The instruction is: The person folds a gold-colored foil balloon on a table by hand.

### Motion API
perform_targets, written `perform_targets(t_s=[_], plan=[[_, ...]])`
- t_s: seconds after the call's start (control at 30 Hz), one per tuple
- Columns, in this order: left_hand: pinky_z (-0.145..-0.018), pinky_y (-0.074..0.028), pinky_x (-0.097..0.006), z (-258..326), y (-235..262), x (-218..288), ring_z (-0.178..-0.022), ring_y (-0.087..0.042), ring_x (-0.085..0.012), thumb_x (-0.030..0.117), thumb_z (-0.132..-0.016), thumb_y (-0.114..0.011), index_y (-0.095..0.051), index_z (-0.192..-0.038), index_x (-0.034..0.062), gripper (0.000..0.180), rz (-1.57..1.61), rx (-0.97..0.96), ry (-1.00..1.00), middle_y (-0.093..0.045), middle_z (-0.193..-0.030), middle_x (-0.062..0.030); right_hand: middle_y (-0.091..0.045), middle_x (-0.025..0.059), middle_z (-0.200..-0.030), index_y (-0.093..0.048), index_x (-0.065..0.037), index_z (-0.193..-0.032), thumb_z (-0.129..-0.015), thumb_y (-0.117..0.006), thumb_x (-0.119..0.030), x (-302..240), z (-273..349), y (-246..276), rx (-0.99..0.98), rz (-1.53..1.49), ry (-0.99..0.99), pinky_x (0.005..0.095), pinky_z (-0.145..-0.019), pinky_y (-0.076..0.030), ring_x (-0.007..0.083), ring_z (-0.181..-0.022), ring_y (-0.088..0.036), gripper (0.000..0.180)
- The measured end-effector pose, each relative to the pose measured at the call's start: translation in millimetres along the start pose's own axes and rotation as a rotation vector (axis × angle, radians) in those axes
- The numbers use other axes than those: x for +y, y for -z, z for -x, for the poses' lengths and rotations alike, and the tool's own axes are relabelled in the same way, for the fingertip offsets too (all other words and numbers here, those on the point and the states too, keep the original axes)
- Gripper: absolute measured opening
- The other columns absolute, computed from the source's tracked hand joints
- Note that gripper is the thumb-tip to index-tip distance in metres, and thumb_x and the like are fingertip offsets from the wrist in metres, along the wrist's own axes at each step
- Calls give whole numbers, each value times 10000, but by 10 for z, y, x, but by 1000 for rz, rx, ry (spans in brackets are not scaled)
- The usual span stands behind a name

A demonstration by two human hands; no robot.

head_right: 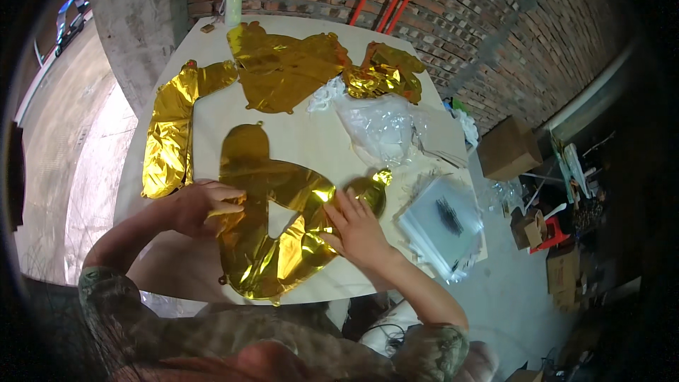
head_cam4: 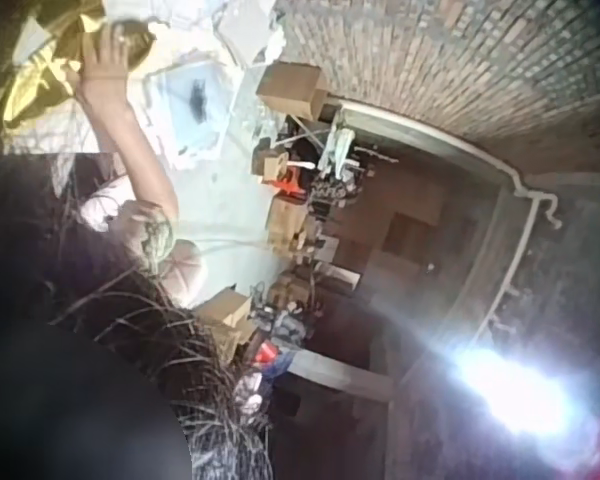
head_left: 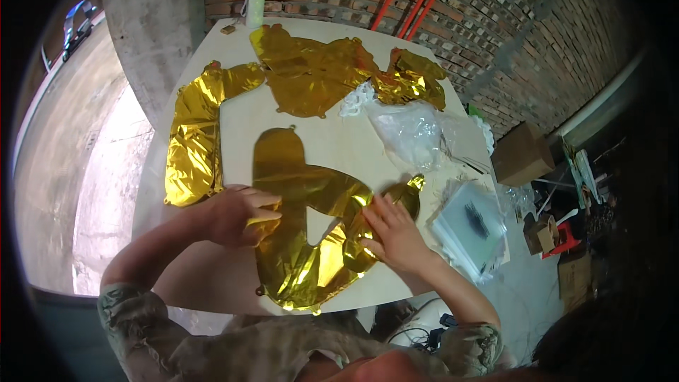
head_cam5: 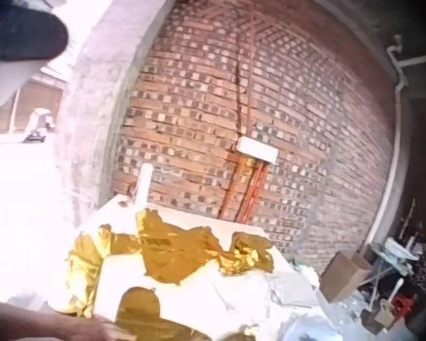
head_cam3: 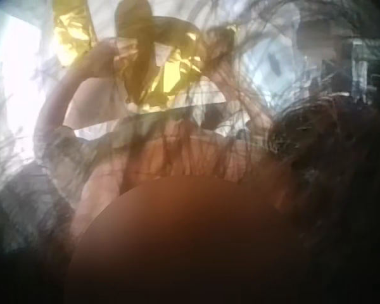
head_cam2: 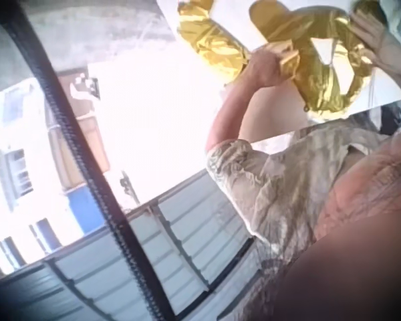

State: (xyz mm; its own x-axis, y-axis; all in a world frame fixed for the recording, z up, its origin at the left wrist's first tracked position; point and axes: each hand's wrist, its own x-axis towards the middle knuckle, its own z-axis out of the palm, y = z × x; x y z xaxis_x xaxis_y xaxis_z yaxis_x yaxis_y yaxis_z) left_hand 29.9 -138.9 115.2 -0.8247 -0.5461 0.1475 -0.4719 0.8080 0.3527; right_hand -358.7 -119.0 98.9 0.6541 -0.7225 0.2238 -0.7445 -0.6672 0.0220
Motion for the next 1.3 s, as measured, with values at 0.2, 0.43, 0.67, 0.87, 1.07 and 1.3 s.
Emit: perform_targets(t_s=[0.2,0.43,0.67,0.87,1.07,1.3], plan=[[-1012,-453,-483,-25,-332,-387,-1214,-570,-409,485,-774,-772,-602,-1291,-2,730,-309,165,224,-542,-1372,-267,-609,175,-1317,-651,-70,-1247,-922,-646,-374,663,-780,407,-339,-258,30,439,-969,-503,345,-1166,-603,446],[-1038,-391,-530,-116,-159,-271,-1307,-461,-418,468,-807,-755,-595,-1266,40,647,-272,64,302,-474,-1411,-252,-712,187,-1077,-728,-48,-1057,-894,-654,-329,1800,-2339,-267,-50,257,-369,455,-872,-547,367,-992,-681,334],[-1104,-353,-568,-66,-239,-273,-1345,-432,-410,441,-805,-744,-583,-1327,51,671,-293,41,377,-468,-1426,-233,-739,158,-1010,-755,-64,-1014,-866,-637,-332,2743,-2904,-676,-70,283,-489,475,-837,-567,341,-957,-712,328],[-1104,-350,-581,-94,-182,-235,-1367,-417,-394,429,-817,-722,-588,-1312,47,640,-323,18,402,-474,-1429,-229,-733,149,-858,-742,-55,-1003,-802,-801,-324,2931,-2694,671,512,-25,-608,383,-700,-536,267,-779,-706,341],[-1080,-391,-542,-237,20,-282,-1303,-481,-404,322,-813,-757,-603,-1284,31,574,-242,207,267,-485,-1421,-221,-720,37,-924,-712,-18,-1097,-899,-761,-228,2555,-2279,1386,507,-334,-619,261,-735,-500,94,-817,-633,293],[-944,-530,-436,-1171,457,-23,-1128,-634,-363,479,-918,-680,-494,-1415,37,691,767,398,384,-569,-1367,-184,-724,50,-1032,-694,-28,-1091,-901,-738,-57,1615,-1668,1910,519,-914,-299,279,-845,-534,115,-945,-678,197]])
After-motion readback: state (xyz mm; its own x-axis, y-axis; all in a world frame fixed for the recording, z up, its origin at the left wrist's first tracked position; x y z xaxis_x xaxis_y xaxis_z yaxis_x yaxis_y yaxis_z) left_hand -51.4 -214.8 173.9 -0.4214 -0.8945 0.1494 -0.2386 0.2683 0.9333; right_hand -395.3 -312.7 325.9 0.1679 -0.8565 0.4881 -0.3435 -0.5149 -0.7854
